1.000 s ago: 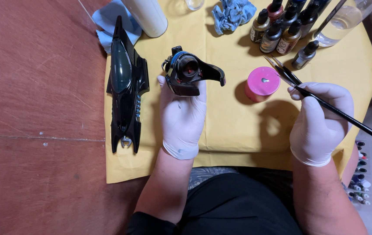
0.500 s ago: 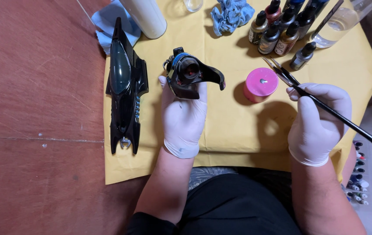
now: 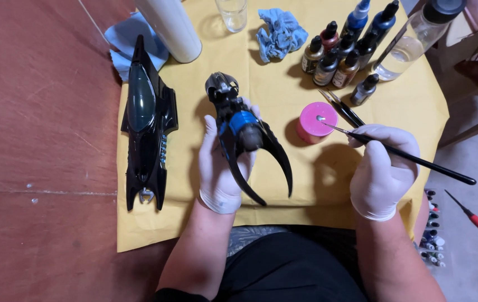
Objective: Applying paint to the fine details of a plastic model using a small paintbrush.
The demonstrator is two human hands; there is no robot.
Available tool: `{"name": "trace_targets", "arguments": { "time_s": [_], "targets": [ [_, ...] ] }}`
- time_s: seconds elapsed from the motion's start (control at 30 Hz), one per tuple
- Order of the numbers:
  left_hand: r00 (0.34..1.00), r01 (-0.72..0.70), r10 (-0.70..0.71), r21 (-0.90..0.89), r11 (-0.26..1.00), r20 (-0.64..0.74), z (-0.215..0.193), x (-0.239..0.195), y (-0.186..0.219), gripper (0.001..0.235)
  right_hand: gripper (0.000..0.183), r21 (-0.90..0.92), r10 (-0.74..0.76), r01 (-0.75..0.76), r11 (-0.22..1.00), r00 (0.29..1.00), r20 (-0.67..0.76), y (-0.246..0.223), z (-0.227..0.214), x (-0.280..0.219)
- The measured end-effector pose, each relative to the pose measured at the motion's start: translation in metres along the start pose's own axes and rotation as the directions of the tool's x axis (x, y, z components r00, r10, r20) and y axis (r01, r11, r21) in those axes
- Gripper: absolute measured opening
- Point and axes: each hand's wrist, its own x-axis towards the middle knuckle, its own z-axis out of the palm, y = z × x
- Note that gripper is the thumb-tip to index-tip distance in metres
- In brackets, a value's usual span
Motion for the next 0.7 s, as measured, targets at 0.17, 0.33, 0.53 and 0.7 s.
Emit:
{"name": "trace_targets", "arguments": {
  "time_s": [0.17,0.33,0.53,0.7],
  "targets": [
    [0.995,-0.085,0.064,0.333,0.939,0.074,0.017,-0.020,-0.014,0.064,0.011,0.105,0.045,-0.046,0.993,0.999,0.015,0.008,-0.008,0.000],
    [0.994,-0.108,0.110,0.479,0.871,0.024,0.018,-0.036,-0.013,0.066,0.014,0.099,0.076,-0.077,0.992,0.997,0.017,0.010,-0.010,-0.002],
    [0.993,-0.105,0.070,0.462,0.881,0.092,-0.005,-0.050,0.002,0.065,0.018,0.080,0.079,-0.081,0.994,0.997,0.021,0.011,-0.010,-0.001],
    [0.957,-0.229,0.069,0.587,0.776,0.283,-0.016,-0.066,0.005,0.072,0.017,0.071,0.051,-0.053,0.996,0.998,0.025,0.014,-0.012,-0.002]
  ]
}}
